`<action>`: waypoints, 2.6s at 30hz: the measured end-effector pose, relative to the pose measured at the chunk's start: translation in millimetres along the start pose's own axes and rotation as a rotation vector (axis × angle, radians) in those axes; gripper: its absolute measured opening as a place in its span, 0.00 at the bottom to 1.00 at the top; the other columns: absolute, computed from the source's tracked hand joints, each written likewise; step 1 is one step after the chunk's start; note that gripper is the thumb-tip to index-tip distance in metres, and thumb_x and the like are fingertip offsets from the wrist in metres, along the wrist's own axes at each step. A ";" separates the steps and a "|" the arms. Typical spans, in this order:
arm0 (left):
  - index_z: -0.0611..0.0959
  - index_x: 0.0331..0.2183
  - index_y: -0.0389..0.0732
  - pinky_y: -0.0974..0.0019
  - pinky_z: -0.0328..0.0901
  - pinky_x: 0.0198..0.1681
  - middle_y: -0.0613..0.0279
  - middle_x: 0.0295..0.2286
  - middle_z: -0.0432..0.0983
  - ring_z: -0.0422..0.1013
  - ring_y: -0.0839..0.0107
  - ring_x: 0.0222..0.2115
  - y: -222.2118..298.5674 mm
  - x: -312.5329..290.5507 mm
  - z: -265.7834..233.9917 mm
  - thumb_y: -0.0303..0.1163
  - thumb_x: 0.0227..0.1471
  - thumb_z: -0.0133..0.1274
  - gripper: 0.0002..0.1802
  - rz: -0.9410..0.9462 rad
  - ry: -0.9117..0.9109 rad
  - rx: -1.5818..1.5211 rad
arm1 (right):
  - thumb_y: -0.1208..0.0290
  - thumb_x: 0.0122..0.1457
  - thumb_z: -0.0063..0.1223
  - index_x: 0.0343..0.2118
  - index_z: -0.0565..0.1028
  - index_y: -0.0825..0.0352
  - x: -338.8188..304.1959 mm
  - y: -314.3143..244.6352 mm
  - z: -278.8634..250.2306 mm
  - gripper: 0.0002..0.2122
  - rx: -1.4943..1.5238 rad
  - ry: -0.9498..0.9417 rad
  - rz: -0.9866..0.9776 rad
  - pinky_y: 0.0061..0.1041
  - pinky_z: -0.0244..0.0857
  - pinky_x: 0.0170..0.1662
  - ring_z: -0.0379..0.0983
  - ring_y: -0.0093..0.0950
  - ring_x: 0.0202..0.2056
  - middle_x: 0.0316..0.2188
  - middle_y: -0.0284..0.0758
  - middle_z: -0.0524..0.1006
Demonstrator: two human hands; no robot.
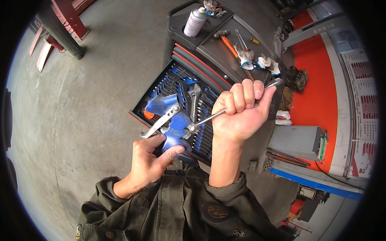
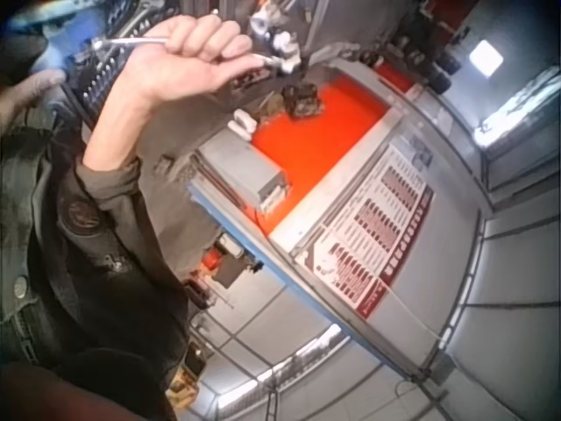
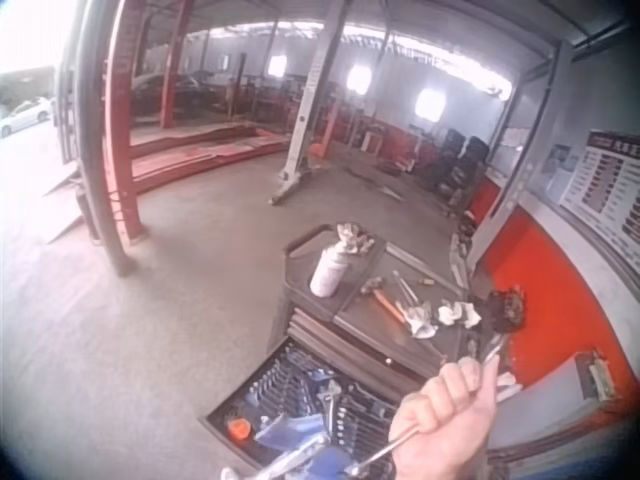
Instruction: The person opens a tool chest drawer and selects a socket, attaching it to a blue pneumatic impact wrench. They then open another drawer, select a wrench, and use it to tighten a fitting on the tool. The person continues to adjust the tool using the wrench.
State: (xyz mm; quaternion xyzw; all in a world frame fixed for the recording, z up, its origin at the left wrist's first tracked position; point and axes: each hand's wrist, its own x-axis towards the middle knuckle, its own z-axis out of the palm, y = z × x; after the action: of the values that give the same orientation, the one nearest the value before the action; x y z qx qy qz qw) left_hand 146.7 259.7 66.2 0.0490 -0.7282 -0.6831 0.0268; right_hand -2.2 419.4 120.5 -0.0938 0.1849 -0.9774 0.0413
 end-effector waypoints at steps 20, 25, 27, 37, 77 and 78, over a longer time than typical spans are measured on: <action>0.82 0.32 0.31 0.74 0.65 0.22 0.61 0.24 0.78 0.71 0.77 0.18 -9.8 6.7 -23.3 0.34 0.61 0.59 0.14 -0.318 -0.029 -0.487 | 0.53 0.75 0.34 0.28 0.68 0.60 -13.5 -23.6 -17.0 0.20 -0.265 0.142 0.290 0.15 0.40 0.16 0.46 0.13 0.15 0.16 0.22 0.54; 0.81 0.35 0.30 0.73 0.64 0.19 0.60 0.24 0.76 0.69 0.76 0.16 -30.7 1.4 -35.1 0.38 0.62 0.56 0.17 -0.384 0.033 -0.474 | 0.58 0.73 0.42 0.35 0.71 0.65 -27.0 -73.3 -96.8 0.15 -0.858 0.283 0.474 0.13 0.43 0.17 0.52 0.10 0.16 0.18 0.21 0.61; 0.82 0.35 0.30 0.73 0.64 0.19 0.60 0.24 0.76 0.70 0.75 0.16 -38.8 -3.2 -37.9 0.38 0.61 0.57 0.17 -0.413 0.057 -0.508 | 0.59 0.72 0.44 0.38 0.75 0.67 -38.9 -97.8 -149.4 0.15 -1.108 0.341 0.513 0.12 0.50 0.20 0.58 0.10 0.19 0.20 0.23 0.66; 0.83 0.35 0.28 0.73 0.63 0.19 0.59 0.22 0.77 0.71 0.74 0.15 -56.1 -13.7 -32.6 0.39 0.59 0.61 0.19 -0.578 0.076 -0.422 | 0.65 0.68 0.49 0.39 0.81 0.70 -110.3 -95.6 -370.2 0.13 -1.762 0.206 0.780 0.26 0.73 0.37 0.79 0.23 0.29 0.29 0.35 0.83; 0.83 0.31 0.29 0.73 0.62 0.21 0.58 0.19 0.77 0.70 0.74 0.17 -59.5 -24.1 -7.4 0.40 0.57 0.63 0.19 -0.760 0.091 -0.235 | 0.75 0.57 0.59 0.32 0.81 0.62 -135.3 -80.8 -434.6 0.02 -2.309 -0.222 0.442 0.39 0.73 0.41 0.78 0.39 0.36 0.32 0.34 0.79; 0.83 0.31 0.30 0.73 0.62 0.21 0.58 0.19 0.77 0.70 0.74 0.17 -58.7 -23.4 -7.3 0.40 0.57 0.63 0.19 -0.766 0.083 -0.226 | 0.76 0.58 0.58 0.32 0.81 0.62 -134.0 -81.9 -435.4 0.02 -2.267 -0.216 0.451 0.39 0.73 0.41 0.79 0.39 0.36 0.32 0.34 0.79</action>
State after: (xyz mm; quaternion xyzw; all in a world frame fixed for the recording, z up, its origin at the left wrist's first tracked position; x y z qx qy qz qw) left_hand 172.8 251.3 8.8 0.3413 -0.5760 -0.7167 -0.1952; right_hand 38.8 664.9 -269.7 -0.1249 0.9622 -0.2086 0.1224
